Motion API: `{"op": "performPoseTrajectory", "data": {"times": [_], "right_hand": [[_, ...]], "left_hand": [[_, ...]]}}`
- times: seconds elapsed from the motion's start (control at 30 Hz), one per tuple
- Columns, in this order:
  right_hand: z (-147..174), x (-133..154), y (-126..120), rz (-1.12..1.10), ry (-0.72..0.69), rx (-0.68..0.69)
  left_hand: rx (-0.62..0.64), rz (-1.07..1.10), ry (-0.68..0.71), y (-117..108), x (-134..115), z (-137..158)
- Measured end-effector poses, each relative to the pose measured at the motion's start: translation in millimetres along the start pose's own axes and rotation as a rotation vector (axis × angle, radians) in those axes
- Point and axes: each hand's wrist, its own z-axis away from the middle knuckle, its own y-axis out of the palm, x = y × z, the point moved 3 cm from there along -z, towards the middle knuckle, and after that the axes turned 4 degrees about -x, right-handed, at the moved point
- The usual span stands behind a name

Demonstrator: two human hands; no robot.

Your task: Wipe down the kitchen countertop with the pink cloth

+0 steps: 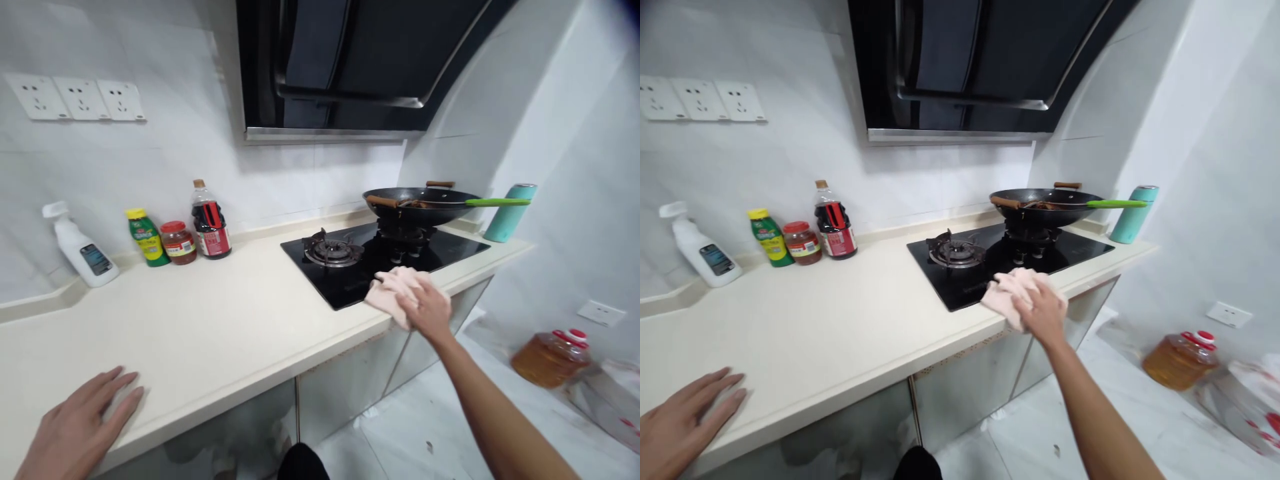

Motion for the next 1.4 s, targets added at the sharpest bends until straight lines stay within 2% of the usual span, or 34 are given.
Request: {"op": "performPoseTrajectory", "data": {"times": [0.07,0.1,0.17,0.23,0.33,0.43,0.53,0.63,0.73,0.83,0.93,1.0,1.1,1.17,1.23,1.3,1.4], "right_hand": [[-9.0,-16.7,2.1,0.078,0.076,0.014],[-9.4,-16.4,3.9,0.104,0.089,0.029],[-1.2,2.0,8.0,0.134,0.044,0.071],[18.4,40.4,10.6,0.158,-0.079,0.114],[61.8,118.4,7.4,0.13,-0.295,0.144],[102.0,195.2,0.1,-0.068,-0.542,0.186],[112.0,245.9,1.9,-0.239,-0.736,0.325],[81.2,267.6,20.0,-0.192,-0.707,0.459],[37.3,279.7,46.4,0.009,-0.492,0.511],[21.1,308.8,67.3,0.129,-0.302,0.604],[45.2,365.2,73.1,0.079,-0.353,0.688],[78.0,406.9,65.7,-0.006,-0.476,0.744],[136.5,453.7,36.2,-0.246,-0.742,0.836],[168.8,463.7,10.0,-0.413,-0.89,0.803],[189.7,454.4,-10.7,-0.521,-0.996,0.716],[197.4,428.9,-19.2,-0.547,-1.043,0.607],[187.3,369.1,-13.0,-0.464,-1.02,0.442]], "left_hand": [[0.004,-0.037,0.022,-7.9,-12.3,2.5],[0.005,-0.054,0.031,-11.2,-17.6,3.9],[0.009,-0.071,0.026,-16.2,-25.7,6.9],[0.015,-0.068,0.003,-19.5,-31.0,9.9],[0.009,-0.039,-0.029,-23.0,-35.2,14.2],[0.005,0.003,-0.053,-24.2,-35.9,18.6],[-0.021,0.045,-0.057,-24.8,-35.0,22.9],[-0.057,0.074,-0.057,-25.9,-34.2,26.5],[-0.094,0.097,-0.047,-27.9,-34.7,28.6],[-0.149,0.121,-0.051,-30.5,-35.1,28.9],[-0.168,0.175,-0.078,-32.0,-32.9,27.9],[-0.165,0.226,-0.105,-32.2,-28.7,26.3],[-0.169,0.297,-0.177,-32.0,-18.5,22.5],[-0.156,0.327,-0.213,-31.6,-12.6,19.6],[-0.11,0.326,-0.209,-30.7,-10.3,17.4],[-0.051,0.29,-0.182,-29.8,-11.4,17.1],[-0.005,0.22,-0.158,-29.2,-14.9,18.7]]}}
